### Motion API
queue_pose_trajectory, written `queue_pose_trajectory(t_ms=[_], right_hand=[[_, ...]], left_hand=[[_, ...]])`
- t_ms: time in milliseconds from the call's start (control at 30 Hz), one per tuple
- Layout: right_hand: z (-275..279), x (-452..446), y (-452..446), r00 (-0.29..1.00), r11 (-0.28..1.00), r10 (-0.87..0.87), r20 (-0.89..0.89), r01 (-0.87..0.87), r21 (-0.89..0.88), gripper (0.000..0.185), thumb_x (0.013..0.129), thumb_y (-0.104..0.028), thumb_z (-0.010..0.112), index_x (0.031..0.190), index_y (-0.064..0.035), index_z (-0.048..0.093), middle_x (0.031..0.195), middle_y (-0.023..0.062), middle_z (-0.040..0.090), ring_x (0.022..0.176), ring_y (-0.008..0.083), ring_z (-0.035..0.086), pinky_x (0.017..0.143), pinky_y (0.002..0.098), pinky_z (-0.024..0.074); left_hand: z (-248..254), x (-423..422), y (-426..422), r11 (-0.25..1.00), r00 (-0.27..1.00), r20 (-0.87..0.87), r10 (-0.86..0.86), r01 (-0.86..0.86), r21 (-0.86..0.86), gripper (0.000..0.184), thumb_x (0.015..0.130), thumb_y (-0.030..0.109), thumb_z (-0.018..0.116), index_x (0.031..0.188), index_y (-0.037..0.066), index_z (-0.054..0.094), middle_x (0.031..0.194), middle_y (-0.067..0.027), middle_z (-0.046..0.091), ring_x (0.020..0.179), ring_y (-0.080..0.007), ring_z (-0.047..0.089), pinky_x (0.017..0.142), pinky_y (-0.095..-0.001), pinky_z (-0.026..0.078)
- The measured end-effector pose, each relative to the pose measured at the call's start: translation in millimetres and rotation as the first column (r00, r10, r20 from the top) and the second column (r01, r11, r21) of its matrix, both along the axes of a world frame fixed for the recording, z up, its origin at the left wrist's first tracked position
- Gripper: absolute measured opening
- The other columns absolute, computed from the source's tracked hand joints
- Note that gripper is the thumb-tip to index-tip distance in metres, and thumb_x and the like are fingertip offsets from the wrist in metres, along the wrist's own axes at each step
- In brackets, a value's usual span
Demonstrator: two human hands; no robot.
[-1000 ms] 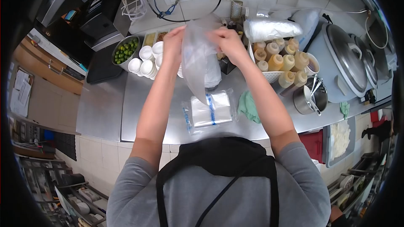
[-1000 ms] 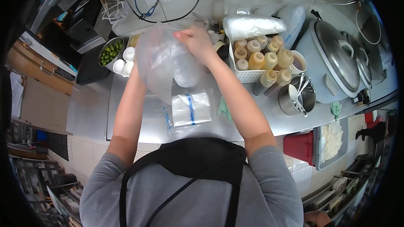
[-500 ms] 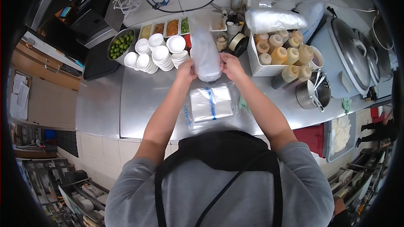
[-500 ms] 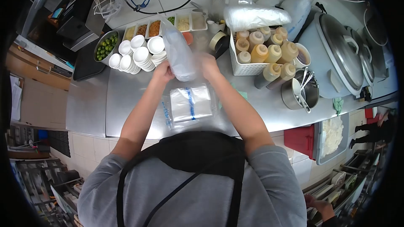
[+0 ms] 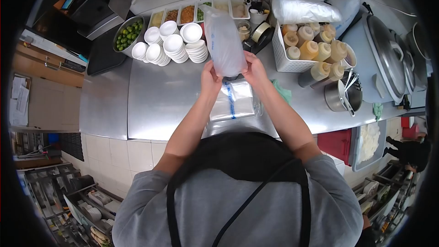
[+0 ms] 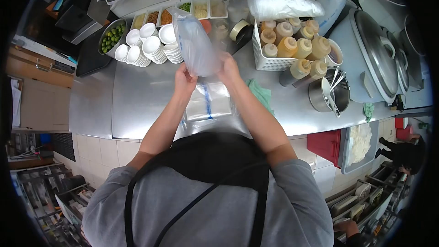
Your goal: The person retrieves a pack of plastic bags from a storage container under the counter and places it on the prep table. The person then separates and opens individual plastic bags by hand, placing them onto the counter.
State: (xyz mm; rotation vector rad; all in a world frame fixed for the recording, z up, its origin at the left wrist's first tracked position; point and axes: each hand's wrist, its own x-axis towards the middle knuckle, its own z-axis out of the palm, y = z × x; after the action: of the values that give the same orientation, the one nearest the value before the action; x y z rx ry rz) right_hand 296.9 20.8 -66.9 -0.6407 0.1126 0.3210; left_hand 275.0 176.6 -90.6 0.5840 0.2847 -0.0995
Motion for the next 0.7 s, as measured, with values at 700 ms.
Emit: queue_pose_trajectory(t_ms=[700], right_hand=[[-3.8, 73.0, -23.3, 0.884, 0.819, 0.461, -0.075, -0.456, -0.348, 0.015, 0.078, -0.002, 0.05, 0.09, 0.0024, 0.058, 0.085, 0.008, 0.061, 0.075, 0.0135, 0.06, 0.068, 0.0245, 0.0491]], left_hand=[[7.3, 98.3, 32.2, 0.715, 0.847, -0.22, -0.484, 0.528, 0.458, 0.026, 0.08, 0.02, 0.052, 0.102, 0.007, 0.048, 0.067, 0.0014, 0.053, 0.042, -0.0042, 0.042, 0.033, -0.018, 0.027]])
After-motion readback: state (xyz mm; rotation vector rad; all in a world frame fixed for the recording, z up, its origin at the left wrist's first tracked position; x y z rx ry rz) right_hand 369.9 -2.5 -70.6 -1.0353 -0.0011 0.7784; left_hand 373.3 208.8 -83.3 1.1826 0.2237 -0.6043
